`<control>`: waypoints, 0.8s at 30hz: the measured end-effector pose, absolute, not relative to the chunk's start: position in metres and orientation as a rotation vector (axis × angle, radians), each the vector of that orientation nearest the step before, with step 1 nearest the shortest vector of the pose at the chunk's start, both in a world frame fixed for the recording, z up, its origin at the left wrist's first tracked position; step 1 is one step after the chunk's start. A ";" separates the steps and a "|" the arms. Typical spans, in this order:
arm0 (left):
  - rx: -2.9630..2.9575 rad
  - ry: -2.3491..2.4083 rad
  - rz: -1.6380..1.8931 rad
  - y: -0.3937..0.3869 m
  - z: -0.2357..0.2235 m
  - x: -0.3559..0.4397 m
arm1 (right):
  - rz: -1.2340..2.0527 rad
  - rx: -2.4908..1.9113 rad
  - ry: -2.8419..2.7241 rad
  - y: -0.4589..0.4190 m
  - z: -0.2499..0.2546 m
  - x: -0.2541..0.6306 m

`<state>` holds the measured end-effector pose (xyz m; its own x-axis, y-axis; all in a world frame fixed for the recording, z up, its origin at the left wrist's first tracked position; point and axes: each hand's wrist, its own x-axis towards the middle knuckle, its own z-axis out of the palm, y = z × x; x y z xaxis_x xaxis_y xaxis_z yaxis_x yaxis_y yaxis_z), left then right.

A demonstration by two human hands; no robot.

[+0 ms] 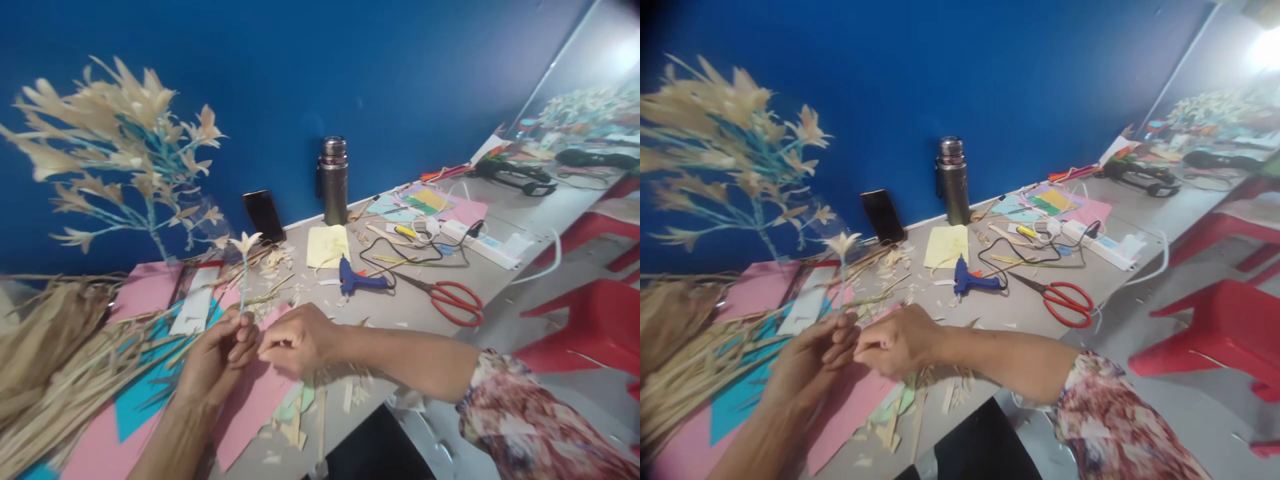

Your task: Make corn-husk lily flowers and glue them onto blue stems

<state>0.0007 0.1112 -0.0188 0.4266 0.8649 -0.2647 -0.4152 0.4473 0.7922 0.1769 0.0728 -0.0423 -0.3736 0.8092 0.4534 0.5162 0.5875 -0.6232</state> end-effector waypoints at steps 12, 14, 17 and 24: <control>0.668 0.705 0.924 0.114 -0.026 -0.002 | 1.354 -0.869 -1.806 0.078 -0.043 0.185; 0.671 0.702 0.919 0.113 -0.028 -0.001 | 1.149 -0.877 -1.968 0.081 -0.043 0.184; 0.682 0.716 0.927 0.112 -0.029 0.001 | 0.694 -0.884 -2.112 0.087 -0.043 0.186; 0.823 0.822 0.967 0.105 -0.028 0.005 | 0.853 -1.125 -1.723 0.093 -0.043 0.196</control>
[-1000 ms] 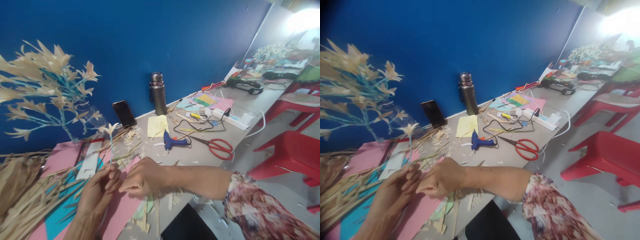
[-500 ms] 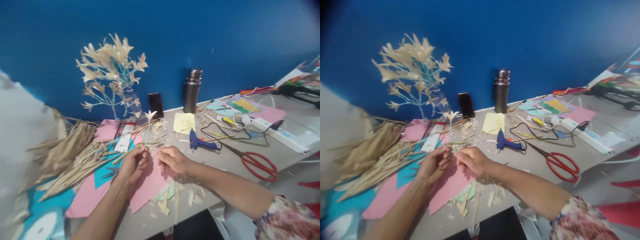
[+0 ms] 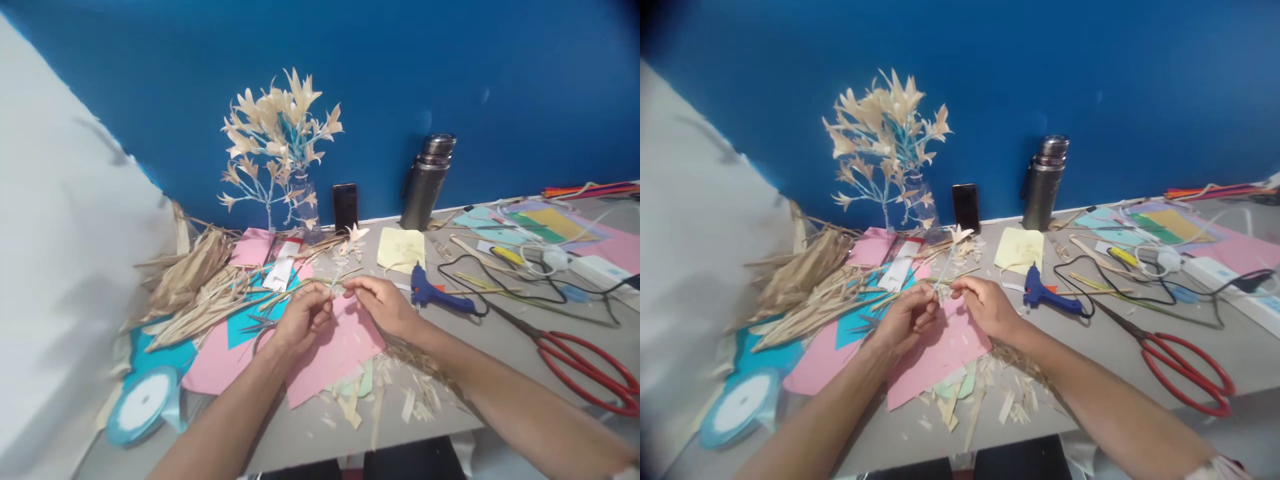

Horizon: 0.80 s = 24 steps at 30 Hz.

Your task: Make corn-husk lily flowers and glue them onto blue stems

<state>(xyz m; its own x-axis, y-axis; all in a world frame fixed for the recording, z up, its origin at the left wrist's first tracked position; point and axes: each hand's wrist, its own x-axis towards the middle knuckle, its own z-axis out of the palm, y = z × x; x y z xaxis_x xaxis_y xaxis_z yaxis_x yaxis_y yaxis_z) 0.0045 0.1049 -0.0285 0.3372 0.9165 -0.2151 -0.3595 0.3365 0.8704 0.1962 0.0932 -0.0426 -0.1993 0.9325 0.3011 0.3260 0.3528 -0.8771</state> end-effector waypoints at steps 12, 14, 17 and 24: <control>0.977 0.897 0.901 0.094 -0.032 0.014 | 1.238 -1.037 -1.198 0.095 -0.040 0.194; 0.929 0.888 0.923 0.094 -0.029 0.013 | 1.238 -1.017 -1.210 0.095 -0.039 0.193; 0.836 0.840 0.950 0.096 -0.026 0.009 | 1.235 -1.014 -1.197 0.097 -0.039 0.193; 0.672 0.768 0.909 0.101 -0.023 0.003 | 1.224 -1.018 -1.073 0.103 -0.045 0.192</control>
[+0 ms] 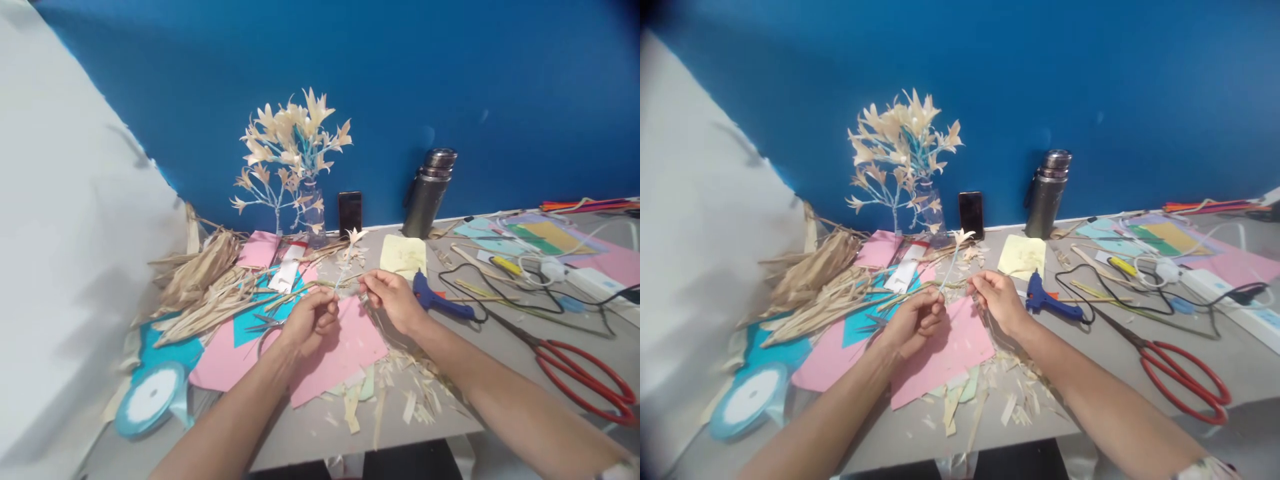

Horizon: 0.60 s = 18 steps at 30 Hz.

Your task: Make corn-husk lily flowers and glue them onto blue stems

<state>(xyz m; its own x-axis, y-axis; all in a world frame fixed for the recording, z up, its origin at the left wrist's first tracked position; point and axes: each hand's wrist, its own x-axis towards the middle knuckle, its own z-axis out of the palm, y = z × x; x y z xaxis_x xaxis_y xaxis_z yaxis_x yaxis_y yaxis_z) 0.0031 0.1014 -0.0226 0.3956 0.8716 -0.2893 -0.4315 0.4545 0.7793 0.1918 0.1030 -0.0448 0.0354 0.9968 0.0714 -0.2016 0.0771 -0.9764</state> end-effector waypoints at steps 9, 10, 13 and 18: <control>0.801 0.833 0.990 0.096 -0.024 0.009 | 1.398 -0.894 -1.076 0.099 -0.046 0.192; 0.838 0.856 1.002 0.095 -0.025 0.011 | 1.393 -0.897 -1.090 0.098 -0.045 0.192; 0.884 0.900 0.992 0.093 -0.026 0.014 | 1.371 -0.950 -1.099 0.097 -0.043 0.189; 0.783 0.860 0.987 0.094 -0.028 0.012 | 1.317 -0.995 -1.040 0.101 -0.045 0.189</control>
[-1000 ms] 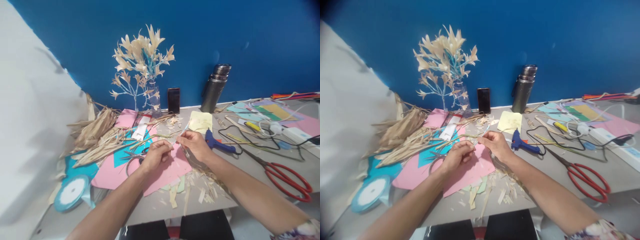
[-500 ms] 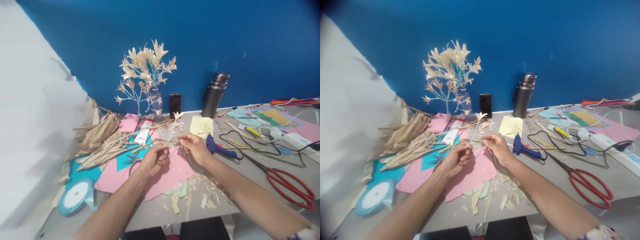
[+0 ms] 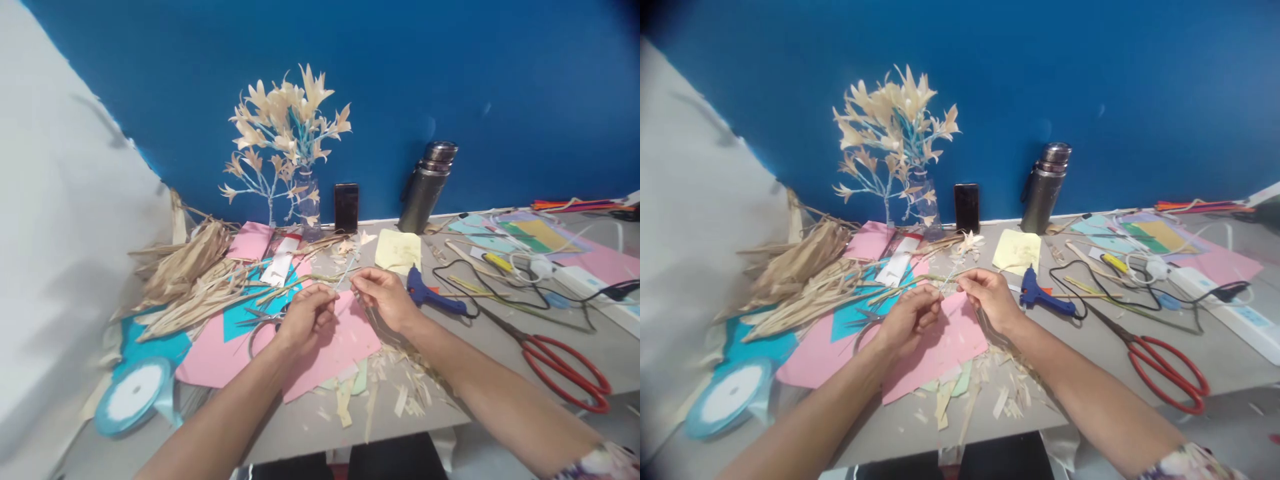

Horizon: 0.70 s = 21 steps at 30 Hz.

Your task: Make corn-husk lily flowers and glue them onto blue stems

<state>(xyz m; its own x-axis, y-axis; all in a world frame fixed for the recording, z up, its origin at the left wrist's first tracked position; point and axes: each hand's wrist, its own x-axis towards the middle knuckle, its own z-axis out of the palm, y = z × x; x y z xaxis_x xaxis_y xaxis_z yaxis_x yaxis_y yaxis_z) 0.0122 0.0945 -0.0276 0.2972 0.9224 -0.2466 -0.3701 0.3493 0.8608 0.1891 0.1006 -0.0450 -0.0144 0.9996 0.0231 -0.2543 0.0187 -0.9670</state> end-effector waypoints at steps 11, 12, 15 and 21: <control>0.585 0.744 0.907 0.104 -0.037 0.006 | 1.348 -1.028 -1.111 0.106 -0.051 0.196; 0.580 0.736 0.907 0.104 -0.037 0.006 | 1.346 -1.023 -1.129 0.105 -0.051 0.195; 0.553 0.738 0.928 0.102 -0.038 0.008 | 1.340 -1.006 -1.180 0.100 -0.048 0.193; 0.501 0.725 0.924 0.097 -0.040 0.012 | 1.288 -1.080 -1.303 0.097 -0.047 0.192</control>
